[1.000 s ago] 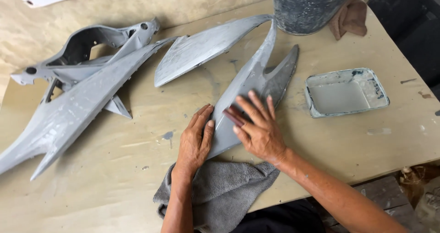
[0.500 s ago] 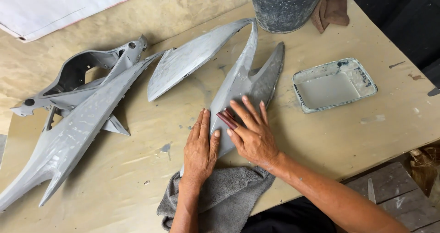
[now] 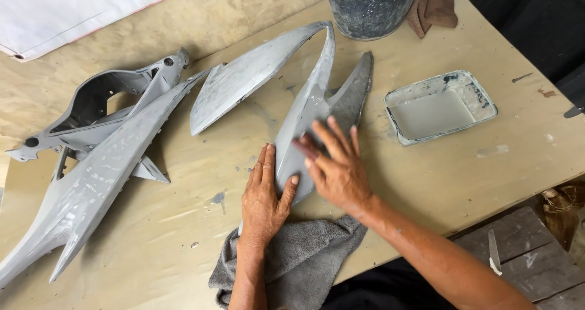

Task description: The person sands a gray plastic motorcycle fairing piece using a sanding block and water. They repeatedly rub the surface of the part and dip the sanding block into a small container of water to keep it wet. Other fairing pieces are visible on the workbench.

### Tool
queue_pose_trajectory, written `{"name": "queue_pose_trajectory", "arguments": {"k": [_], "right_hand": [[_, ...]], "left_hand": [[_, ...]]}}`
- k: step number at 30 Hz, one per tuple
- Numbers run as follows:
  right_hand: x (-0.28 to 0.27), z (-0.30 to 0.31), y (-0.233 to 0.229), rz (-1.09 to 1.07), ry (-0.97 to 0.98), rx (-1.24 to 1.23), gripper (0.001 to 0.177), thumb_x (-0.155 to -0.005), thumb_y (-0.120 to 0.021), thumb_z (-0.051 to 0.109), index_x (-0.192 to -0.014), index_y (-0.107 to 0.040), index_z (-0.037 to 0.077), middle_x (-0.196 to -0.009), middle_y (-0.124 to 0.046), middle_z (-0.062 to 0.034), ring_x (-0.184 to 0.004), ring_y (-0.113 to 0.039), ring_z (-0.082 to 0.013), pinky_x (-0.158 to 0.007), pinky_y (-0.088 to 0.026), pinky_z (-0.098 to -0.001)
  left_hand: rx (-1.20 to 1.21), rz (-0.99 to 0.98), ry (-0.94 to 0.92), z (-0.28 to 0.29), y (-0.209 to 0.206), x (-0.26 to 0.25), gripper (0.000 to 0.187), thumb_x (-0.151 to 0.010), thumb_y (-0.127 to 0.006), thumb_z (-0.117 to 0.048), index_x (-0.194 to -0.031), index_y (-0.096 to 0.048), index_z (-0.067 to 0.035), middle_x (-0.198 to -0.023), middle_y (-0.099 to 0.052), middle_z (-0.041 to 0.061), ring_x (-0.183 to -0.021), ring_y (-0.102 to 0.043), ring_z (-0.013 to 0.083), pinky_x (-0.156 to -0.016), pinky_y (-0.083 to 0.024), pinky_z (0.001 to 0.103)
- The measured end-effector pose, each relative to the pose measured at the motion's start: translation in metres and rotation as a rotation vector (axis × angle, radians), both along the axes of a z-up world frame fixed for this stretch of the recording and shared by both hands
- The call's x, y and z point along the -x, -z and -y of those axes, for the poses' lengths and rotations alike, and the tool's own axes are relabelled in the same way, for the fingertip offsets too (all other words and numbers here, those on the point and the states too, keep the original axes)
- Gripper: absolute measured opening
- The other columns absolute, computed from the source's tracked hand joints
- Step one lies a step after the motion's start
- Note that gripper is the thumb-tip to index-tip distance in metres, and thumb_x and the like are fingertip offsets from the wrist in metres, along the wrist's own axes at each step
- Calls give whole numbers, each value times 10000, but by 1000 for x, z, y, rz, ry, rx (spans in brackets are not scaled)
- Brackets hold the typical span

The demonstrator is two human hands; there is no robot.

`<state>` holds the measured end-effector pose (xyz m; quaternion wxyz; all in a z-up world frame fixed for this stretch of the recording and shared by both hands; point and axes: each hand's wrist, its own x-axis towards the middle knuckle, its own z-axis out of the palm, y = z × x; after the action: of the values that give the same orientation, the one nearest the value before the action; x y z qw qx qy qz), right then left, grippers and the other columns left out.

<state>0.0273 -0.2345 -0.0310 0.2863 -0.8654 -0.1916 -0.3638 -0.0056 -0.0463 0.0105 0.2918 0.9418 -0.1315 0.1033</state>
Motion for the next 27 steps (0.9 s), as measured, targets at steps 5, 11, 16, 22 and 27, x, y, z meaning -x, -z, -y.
{"name": "queue_pose_trajectory", "arguments": {"k": [5,11,16,22,27], "right_hand": [[-7,8,1,-46,69,-48,323,-1021,-567,261,-1282,-709,134,-1561,-462,-126,-1474,-355,-417,-1146,-202,-699],[23,1,13,-86,9,-3,286,-1001,-574,281,-1182,-743,140,-1570,-460,-107,-1490,-336,-385,-1182,-159,-654],[-3,10,-4,-117,75,-39,316,-1026,-547,258,-1258,-709,117,-1537,-476,-138,-1464,-352,-427,-1152,-177,-719],[19,-1,11,-107,46,-19,313,-1018,-546,218,-1257,-707,98,-1531,-473,-147,-1471,-343,-426,-1158,-175,-697],[5,2,5,-81,79,-34,310,-1017,-563,229,-1251,-714,90,-1556,-458,-138,-1473,-362,-416,-1157,-211,-684]], "left_hand": [[-2,19,-8,1,0,0,782,-948,-595,-535,-1557,-390,-89,-1529,-483,173,-1315,-544,400,-1061,-469,567],[-7,26,-24,2,1,0,844,-893,-675,-546,-1552,-400,-96,-1527,-491,171,-1293,-561,408,-1051,-473,582],[-4,26,-24,3,1,1,821,-904,-663,-535,-1552,-401,-104,-1532,-487,160,-1280,-570,405,-1052,-472,574],[-3,51,-30,6,-2,2,803,-905,-669,-532,-1536,-425,-99,-1517,-502,160,-1278,-574,397,-1038,-484,570],[-8,47,-23,3,-1,2,802,-925,-638,-543,-1549,-405,-96,-1527,-491,160,-1290,-565,397,-1059,-467,560]]}}
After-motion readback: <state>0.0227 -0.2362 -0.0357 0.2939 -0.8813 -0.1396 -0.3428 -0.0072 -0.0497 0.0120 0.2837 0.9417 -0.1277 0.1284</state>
